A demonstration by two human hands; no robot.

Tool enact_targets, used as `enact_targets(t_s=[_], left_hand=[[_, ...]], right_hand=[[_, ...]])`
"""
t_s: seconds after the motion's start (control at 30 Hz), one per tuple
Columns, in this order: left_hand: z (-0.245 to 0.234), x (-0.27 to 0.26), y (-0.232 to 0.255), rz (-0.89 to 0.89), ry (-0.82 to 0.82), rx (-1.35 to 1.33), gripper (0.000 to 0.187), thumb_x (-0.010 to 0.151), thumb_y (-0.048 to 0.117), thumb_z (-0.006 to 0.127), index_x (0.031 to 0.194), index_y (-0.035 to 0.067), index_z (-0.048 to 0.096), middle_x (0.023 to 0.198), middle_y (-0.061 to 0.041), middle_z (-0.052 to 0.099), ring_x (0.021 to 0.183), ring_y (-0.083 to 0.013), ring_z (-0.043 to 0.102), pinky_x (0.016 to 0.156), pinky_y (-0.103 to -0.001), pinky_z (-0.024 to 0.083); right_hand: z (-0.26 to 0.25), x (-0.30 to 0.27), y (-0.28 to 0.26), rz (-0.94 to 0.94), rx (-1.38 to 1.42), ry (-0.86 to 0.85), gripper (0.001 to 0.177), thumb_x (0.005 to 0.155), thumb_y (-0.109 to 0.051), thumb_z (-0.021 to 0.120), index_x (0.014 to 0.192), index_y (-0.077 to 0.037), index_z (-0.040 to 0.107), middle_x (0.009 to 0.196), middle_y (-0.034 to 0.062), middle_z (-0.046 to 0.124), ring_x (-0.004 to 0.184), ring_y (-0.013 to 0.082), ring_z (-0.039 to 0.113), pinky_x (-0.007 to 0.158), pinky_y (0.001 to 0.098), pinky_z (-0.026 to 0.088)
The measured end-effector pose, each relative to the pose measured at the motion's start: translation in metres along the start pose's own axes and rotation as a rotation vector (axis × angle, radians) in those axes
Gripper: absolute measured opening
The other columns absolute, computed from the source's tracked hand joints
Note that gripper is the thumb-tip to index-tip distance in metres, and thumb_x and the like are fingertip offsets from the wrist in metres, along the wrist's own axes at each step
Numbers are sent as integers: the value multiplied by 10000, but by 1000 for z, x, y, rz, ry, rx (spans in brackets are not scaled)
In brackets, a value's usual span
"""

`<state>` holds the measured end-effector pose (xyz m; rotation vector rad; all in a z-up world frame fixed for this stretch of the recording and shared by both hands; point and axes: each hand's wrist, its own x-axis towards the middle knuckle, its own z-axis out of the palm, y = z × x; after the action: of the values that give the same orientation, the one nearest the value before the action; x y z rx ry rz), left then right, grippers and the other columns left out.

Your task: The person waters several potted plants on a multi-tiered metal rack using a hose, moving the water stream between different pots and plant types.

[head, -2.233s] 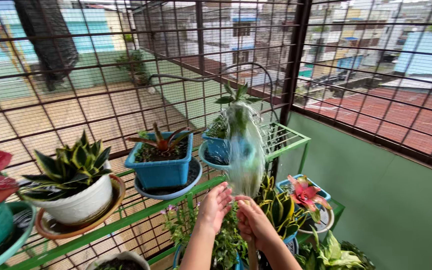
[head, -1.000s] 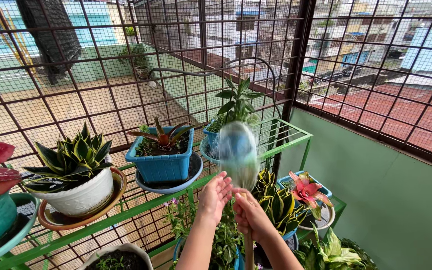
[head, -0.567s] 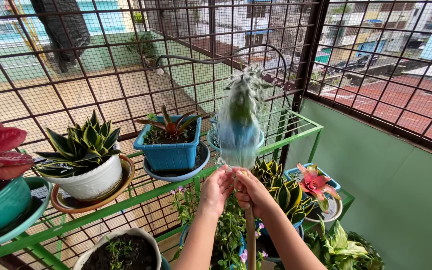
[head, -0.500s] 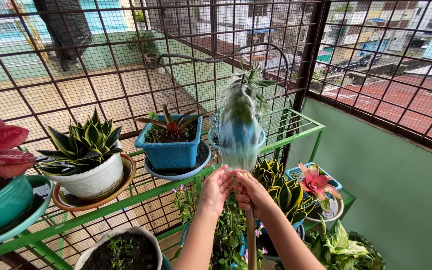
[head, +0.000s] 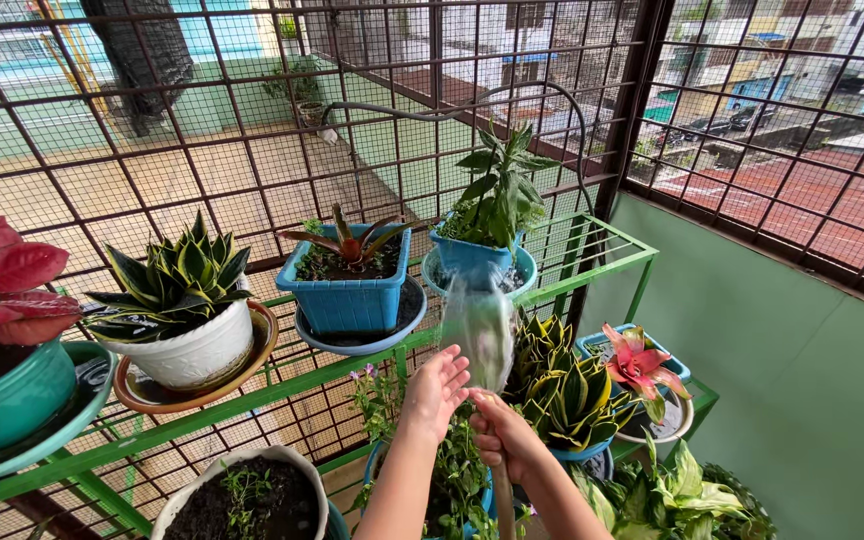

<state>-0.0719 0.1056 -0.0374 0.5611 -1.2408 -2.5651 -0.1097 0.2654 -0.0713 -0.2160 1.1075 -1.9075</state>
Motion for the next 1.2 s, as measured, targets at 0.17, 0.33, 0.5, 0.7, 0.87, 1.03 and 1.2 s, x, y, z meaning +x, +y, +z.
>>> enact_targets(t_s=[0.17,0.33,0.5,0.7,0.87,1.03,1.2], left_hand=[[6,-10,2,17,0,17,518,936,356,573,1400,129,612,1326,-75,669,1183,-211,602,1020,-398,448],[10,-15,2,16,-8,13,524,936,348,567,1404,116,614,1316,-79,670,1177,-215,604,1017,-400,447],[11,-18,2,10,-1,16,516,943,347,569,1405,121,607,1312,-77,671,1174,-214,600,1022,-404,442],[11,-17,2,24,-17,21,506,946,344,558,1397,122,612,1299,-68,674,1168,-210,603,1027,-406,444],[11,-15,3,34,-25,20,496,945,332,552,1390,123,618,1275,-57,689,1135,-206,606,988,-399,453],[16,-17,10,37,-13,24,476,956,329,550,1383,132,622,1267,-55,678,1115,-194,605,962,-382,463],[20,-20,15,133,24,41,460,937,256,526,1364,128,639,1242,-42,706,1073,-179,631,937,-361,480]], right_hand=[[-3,-4,4,2,46,-14,281,1028,-346,551,1273,-210,525,749,-28,467,444,38,339,338,206,259],[2,-11,-1,-6,35,-1,275,1023,-334,563,1271,-217,535,744,-24,455,432,40,335,326,207,257],[4,-16,0,-7,40,3,293,1010,-341,559,1275,-218,546,745,-26,467,427,34,328,320,202,251],[6,-20,-3,-14,2,15,303,1008,-343,570,1283,-219,538,748,-26,467,436,38,329,327,205,255],[6,-21,0,-27,-26,50,301,1016,-328,571,1296,-218,562,747,-28,469,438,35,337,337,207,269],[29,-34,-9,-96,-93,47,284,995,-316,559,1260,-214,556,681,-16,456,403,77,331,329,238,254],[54,-53,-22,-225,-125,57,289,992,-314,567,1264,-217,548,658,-22,430,409,73,328,329,242,254]])
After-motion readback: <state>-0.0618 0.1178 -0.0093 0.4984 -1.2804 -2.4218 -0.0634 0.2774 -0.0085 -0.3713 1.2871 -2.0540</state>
